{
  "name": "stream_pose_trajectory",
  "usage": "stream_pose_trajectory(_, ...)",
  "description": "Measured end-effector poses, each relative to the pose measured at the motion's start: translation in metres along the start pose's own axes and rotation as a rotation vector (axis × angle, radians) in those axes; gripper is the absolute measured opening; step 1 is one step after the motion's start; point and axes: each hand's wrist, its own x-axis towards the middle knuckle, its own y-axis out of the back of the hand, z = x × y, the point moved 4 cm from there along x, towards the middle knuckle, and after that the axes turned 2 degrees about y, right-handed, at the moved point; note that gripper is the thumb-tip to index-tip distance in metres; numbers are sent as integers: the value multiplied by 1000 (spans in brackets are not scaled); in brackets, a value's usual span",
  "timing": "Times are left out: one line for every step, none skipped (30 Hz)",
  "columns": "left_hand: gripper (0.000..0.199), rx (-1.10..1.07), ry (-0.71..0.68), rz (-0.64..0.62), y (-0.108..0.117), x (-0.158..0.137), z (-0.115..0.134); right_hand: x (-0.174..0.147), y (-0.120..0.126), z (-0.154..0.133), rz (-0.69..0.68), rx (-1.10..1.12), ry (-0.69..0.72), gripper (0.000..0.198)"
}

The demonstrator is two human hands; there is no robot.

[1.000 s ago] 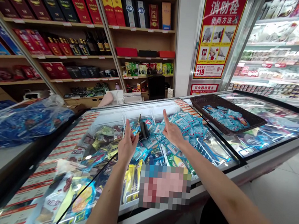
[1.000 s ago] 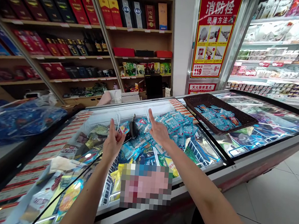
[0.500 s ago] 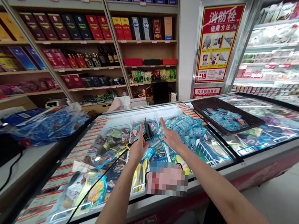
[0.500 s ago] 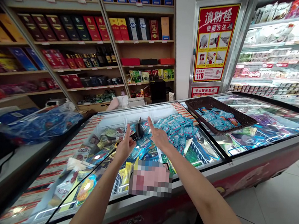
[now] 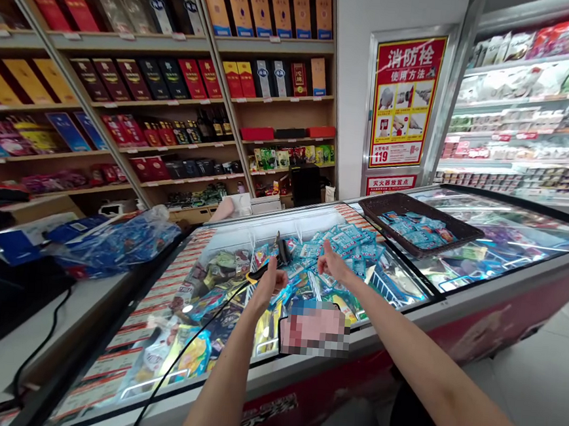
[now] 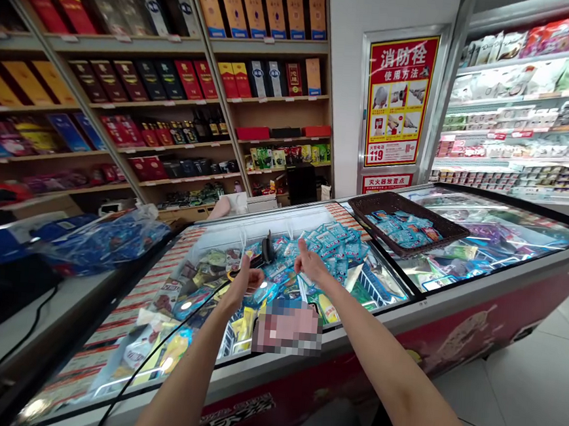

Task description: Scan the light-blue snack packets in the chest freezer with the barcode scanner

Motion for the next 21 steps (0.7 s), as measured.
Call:
stream_pose_trajectory(75, -88, 30, -59, -2, 0, 5, -2, 1, -6, -50, 67, -22, 83)
stream_pose_trajectory(76, -172, 48, -100, -4, -1, 11, -4, 2, -12, -107, 161, -50, 84)
stream_pose_trajectory(76, -230, 43, -126, -5, -1, 19, -7, 2, -19, -173, 263, -76, 84)
stream_pose_trajectory(77, -270, 29, -151, -6, -2, 27, -10, 2, -27, -243, 361, -88, 84)
stream_pose_trajectory(77, -309, 5, -177, -6, -3, 35, -12, 3, -36, -303, 438, -84, 83)
stream_pose_trajectory(78, -341, -14, -198, -6, -4, 44, -14, 3, -44, -360, 503, -80, 83)
stream_pose_trajectory(78, -374, -35, -223, -6, -4, 51, -15, 4, -52, -418, 561, -71, 83)
stream_pose_trajectory(78, -408, -53, -249, -6, -4, 57, -15, 4, -58, -481, 613, -58, 82)
stream_pose_trajectory(79, -441, -63, -276, -5, -4, 62, -14, 4, -63, -544, 656, -49, 82)
stream_pose_trajectory(79, -471, -64, -300, -5, -3, 64, -11, 4, -66, -600, 691, -44, 82)
stream_pose_trajectory(78, -494, -51, -320, -5, 0, 65, -7, 4, -65, -650, 715, -47, 82)
stream_pose_trajectory(78, -507, -28, -334, -6, 3, 64, -2, 3, -63, -683, 732, -59, 82)
stream_pose_trajectory(77, -509, 6, -342, -7, 7, 60, 4, 2, -58, -701, 732, -89, 82)
stream_pose_trajectory(76, -500, 43, -345, -8, 11, 56, 10, 1, -51, -712, 722, -121, 80)
stream_pose_trajectory(75, -493, 74, -353, -11, 15, 51, 16, -1, -44, -701, 713, -149, 79)
stream_pose_trajectory(75, -492, 90, -355, -13, 19, 46, 21, -2, -38, -696, 701, -168, 79)
stream_pose_trajectory(75, -486, 102, -357, -15, 23, 40, 25, -3, -32, -681, 695, -171, 78)
stream_pose_trajectory(75, -471, 108, -360, -18, 27, 36, 28, -4, -27, -674, 677, -169, 78)
stream_pose_trajectory(76, -445, 109, -353, -19, 30, 31, 30, -5, -22, -662, 646, -168, 78)
stream_pose_trajectory(76, -414, 108, -339, -20, 33, 28, 32, -5, -17, -643, 598, -162, 79)
stream_pose_trajectory(76, -378, 101, -318, -21, 35, 25, 33, -4, -13, -608, 521, -152, 79)
